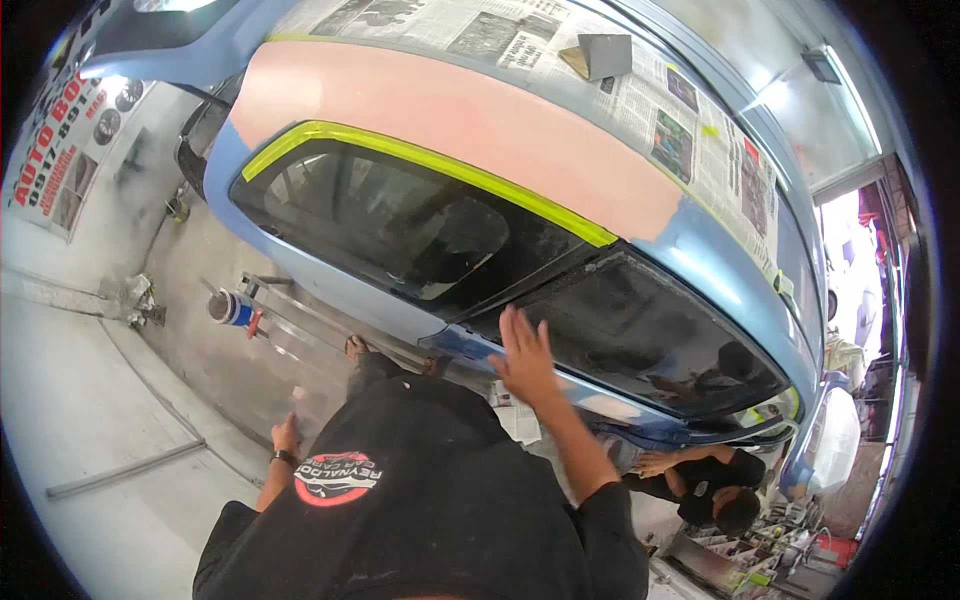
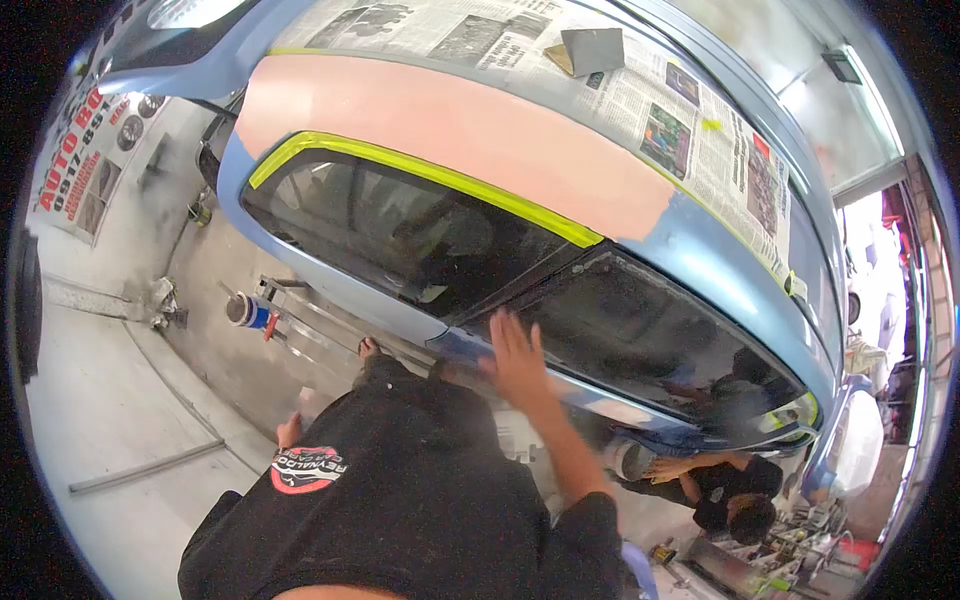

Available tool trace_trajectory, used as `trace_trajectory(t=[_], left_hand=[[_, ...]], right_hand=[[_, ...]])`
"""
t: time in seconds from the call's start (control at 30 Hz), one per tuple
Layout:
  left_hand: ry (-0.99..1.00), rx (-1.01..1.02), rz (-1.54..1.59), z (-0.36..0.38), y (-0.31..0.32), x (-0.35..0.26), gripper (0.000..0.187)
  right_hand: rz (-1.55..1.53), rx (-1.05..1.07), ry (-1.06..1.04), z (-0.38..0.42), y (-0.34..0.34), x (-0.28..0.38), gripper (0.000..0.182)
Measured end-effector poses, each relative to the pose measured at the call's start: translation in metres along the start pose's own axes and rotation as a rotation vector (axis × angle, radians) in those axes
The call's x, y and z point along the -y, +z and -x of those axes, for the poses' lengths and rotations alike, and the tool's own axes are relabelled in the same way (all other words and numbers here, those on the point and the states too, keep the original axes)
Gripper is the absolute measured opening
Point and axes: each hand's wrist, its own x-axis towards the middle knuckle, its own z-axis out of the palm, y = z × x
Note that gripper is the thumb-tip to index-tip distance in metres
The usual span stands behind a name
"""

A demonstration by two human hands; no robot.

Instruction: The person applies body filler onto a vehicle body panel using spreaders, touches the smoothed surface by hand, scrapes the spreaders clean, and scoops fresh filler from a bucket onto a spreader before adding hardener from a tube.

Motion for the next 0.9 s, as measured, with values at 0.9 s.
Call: trace_trajectory(t=[0.9], left_hand=[[0.595, 0.210, -0.484, -0.150, 0.001, -0.052, 0.038]], right_hand=[[-0.174, -1.165, 1.052, -0.026, -0.091, -0.066, 0.067]])
